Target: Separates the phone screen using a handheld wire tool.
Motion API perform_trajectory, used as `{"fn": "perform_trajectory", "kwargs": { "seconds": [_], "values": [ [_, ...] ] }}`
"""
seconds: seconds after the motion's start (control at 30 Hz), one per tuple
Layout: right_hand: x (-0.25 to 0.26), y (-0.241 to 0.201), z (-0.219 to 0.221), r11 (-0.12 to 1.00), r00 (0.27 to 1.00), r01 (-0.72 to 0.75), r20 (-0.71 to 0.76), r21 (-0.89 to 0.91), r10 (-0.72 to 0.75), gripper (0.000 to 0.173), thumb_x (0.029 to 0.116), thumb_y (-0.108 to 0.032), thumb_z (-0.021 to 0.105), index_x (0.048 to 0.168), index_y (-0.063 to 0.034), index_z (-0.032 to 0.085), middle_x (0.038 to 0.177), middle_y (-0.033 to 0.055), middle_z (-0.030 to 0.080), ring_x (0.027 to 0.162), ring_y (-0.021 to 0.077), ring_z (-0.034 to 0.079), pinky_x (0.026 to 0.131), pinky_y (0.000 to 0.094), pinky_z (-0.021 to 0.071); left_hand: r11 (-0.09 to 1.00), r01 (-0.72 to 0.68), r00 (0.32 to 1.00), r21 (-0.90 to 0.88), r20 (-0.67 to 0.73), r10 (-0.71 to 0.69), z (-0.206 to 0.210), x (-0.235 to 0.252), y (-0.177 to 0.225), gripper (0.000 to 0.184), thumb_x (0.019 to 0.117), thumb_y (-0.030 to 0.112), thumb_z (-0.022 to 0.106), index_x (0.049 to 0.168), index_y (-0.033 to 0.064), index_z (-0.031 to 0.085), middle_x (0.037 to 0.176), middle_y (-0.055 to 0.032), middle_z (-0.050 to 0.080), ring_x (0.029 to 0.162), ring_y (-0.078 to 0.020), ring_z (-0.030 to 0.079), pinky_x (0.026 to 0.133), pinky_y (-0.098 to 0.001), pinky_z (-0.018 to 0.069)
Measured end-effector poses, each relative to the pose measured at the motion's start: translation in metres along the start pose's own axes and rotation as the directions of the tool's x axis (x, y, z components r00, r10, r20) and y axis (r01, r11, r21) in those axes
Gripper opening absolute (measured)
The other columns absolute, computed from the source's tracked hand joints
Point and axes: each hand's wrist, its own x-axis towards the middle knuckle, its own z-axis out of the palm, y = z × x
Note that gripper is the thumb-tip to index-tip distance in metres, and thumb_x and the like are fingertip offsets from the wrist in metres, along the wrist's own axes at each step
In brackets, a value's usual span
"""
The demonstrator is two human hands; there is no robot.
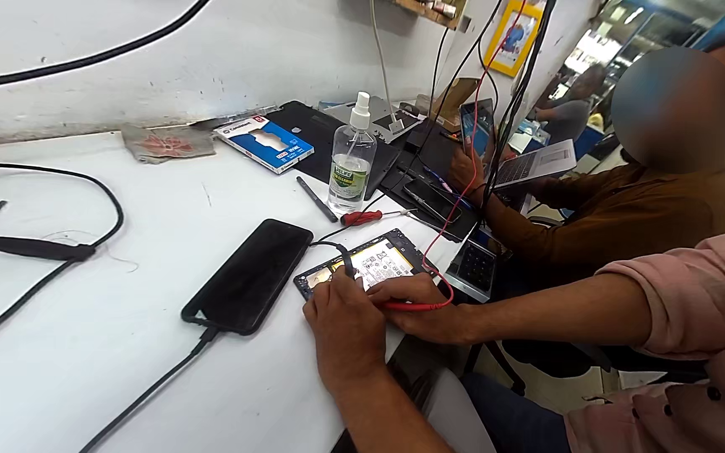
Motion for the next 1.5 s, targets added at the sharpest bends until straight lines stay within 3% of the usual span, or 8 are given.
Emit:
{"fn": "perform_trajectory", "kwargs": {
  "seconds": [0.43,0.57,0.63,1.5],
  "values": [
    [0.001,-0.003,0.002,0.999,0.999,-0.04,0.001,-0.007,0.04,0.012,0.0812,0.012,0.07,0.079,0.001,0.075,0.082,0.0052,0.075,0.078,0.0072,0.07,0.073,0.0225,0.0595,1.0,0.016,1.0,-0.005,0.011,-0.016,-0.001,0.0,0.001,0.026,0.1062,0.009,0.046,0.118,-0.0083,0.062,0.1,-0.0275,0.066,0.098,-0.046,0.064,0.086,-0.0595,0.0458],
    [-0.003,0.039,-0.019,0.99,0.968,0.086,0.227,0.112,-0.11,0.012,0.0888,0.008,0.069,0.095,0.0017,0.075,0.1,0.0083,0.076,0.091,0.0107,0.072,0.083,0.0263,0.0613,1.0,0.028,0.999,0.001,0.021,-0.028,0.0,0.0,0.001,0.026,0.1067,0.01,0.046,0.118,-0.0075,0.062,0.101,-0.0264,0.066,0.099,-0.0447,0.064,0.088,-0.0588,0.046],
    [-0.002,0.046,-0.021,0.985,0.958,0.108,0.252,0.136,-0.14,0.011,0.0891,0.007,0.069,0.097,0.002,0.075,0.101,0.0089,0.076,0.092,0.0112,0.072,0.083,0.0269,0.0614,1.0,0.028,0.999,0.003,0.02,-0.028,-0.001,0.0,0.0,0.027,0.1074,0.012,0.046,0.118,-0.0069,0.062,0.1,-0.0256,0.066,0.098,-0.044,0.065,0.088,-0.0584,0.047],
    [0.002,0.033,-0.025,0.987,0.959,0.097,0.253,0.13,-0.128,0.01,0.0883,0.01,0.068,0.094,0.0045,0.075,0.1,0.0115,0.076,0.093,0.0134,0.073,0.085,0.0277,0.0611,1.0,0.012,1.0,-0.012,0.001,-0.012,0.001,-0.001,-0.001,0.027,0.1068,0.011,0.045,0.118,-0.0076,0.061,0.099,-0.0264,0.066,0.096,-0.0447,0.065,0.085,-0.0588,0.0466]
  ]
}}
